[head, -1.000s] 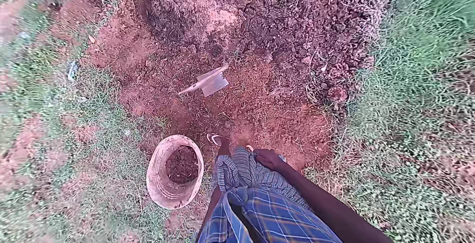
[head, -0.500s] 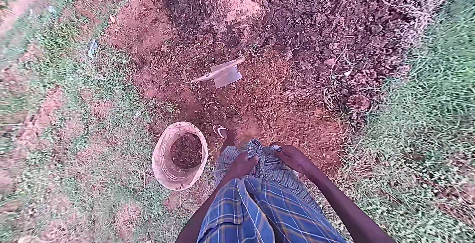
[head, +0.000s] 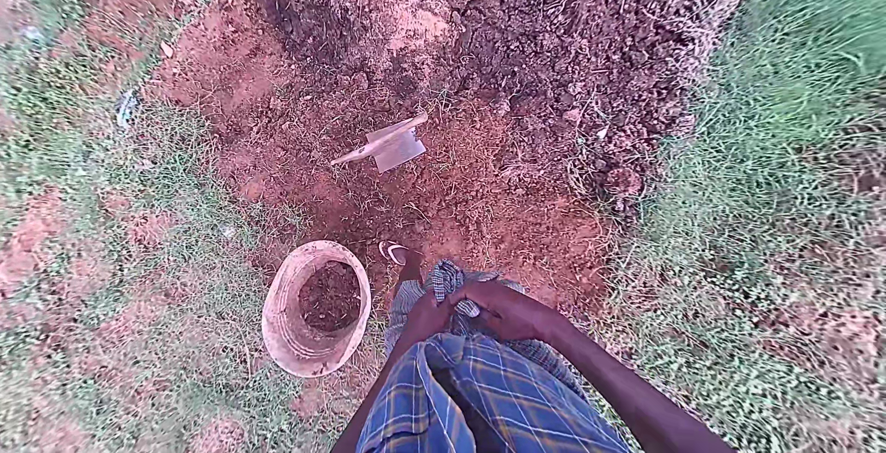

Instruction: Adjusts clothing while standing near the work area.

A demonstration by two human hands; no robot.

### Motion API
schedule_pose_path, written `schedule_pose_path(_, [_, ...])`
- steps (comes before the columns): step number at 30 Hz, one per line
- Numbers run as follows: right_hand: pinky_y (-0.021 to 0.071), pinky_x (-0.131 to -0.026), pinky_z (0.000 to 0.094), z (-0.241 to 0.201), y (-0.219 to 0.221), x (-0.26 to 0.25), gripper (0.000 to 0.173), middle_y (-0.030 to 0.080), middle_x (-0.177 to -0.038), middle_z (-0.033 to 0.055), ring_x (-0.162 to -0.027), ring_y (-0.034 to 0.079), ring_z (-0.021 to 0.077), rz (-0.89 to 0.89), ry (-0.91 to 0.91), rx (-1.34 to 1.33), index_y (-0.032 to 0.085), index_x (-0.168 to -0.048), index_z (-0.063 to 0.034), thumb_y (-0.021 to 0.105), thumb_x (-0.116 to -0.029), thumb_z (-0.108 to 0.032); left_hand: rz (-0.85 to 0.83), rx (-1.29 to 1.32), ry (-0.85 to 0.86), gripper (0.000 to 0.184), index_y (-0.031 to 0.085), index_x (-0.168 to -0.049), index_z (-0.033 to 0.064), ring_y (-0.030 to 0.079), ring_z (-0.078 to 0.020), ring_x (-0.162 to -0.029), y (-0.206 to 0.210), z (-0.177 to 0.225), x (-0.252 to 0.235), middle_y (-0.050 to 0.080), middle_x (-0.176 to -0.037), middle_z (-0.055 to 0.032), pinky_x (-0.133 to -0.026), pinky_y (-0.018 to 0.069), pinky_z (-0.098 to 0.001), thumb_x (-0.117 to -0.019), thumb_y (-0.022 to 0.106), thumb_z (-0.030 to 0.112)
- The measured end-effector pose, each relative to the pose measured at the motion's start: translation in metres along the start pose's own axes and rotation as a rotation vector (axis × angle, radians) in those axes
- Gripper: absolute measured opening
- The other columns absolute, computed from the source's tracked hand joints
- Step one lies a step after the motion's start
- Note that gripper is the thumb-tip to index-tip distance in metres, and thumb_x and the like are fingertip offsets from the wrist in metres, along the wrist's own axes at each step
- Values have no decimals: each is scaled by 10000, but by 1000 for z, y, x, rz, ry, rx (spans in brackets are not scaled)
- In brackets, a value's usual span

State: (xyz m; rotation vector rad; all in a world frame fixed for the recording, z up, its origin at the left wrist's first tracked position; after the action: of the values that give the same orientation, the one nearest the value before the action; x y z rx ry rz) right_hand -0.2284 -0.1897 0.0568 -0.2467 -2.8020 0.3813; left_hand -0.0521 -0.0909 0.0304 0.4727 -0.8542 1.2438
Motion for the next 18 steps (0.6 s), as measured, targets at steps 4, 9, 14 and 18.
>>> schedule_pose_path(4, [540, -866, 538, -6, -3, -5, 310, 734, -1011, 146, -972, 706, 334, 121, -153, 291, 730, -1177, -92, 543, -934, -52, -10, -52, 45, 374, 663, -1089, -71, 647, -278, -910, -3, 2, 5, 676, -958, -201, -875, 500, -500, -1087, 480, 255])
schedule_pose_path(9, [506, -695, 448, -15, -6, -11, 258, 654, -874, 82, -821, 652, 272, 178, -254, 547, 755, -1103, -222, 600, -927, -114, -2, -11, 89, 307, 662, -1091, -68, 644, -250, -903, -2, -3, 8, 678, -959, -186, -869, 504, -477, -1065, 500, 191])
schedule_pose_path(14, [485, -883, 516, -23, -6, -18, 247, 682, -1215, 22, -1152, 614, 289, 125, -300, 682, 769, -1087, -334, 606, -977, -184, -39, -52, 100, 313, 669, -1132, -60, 662, -280, -1023, -3, 2, 12, 695, -1073, -209, -958, 497, -491, -1030, 575, 221])
schedule_pose_path(18, [400, -1042, 661, -25, -17, -29, 217, 662, -1353, 21, -1374, 507, 358, 47, -348, 708, 770, -1092, -315, 654, -949, -200, -122, -259, 73, 370, 618, -1248, -89, 613, -388, -1201, -7, 13, 14, 642, -1245, -288, -1063, 440, -546, -983, 646, 168])
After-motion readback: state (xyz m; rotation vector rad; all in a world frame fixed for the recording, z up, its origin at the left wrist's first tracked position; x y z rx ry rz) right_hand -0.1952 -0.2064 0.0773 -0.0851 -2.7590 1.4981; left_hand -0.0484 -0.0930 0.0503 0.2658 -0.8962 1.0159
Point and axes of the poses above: each hand's wrist, its own x-axis away from the middle knuckle, its own y-axis out of the palm, z = x × y, the point moved 1 cm from there along -x, towards the middle knuckle
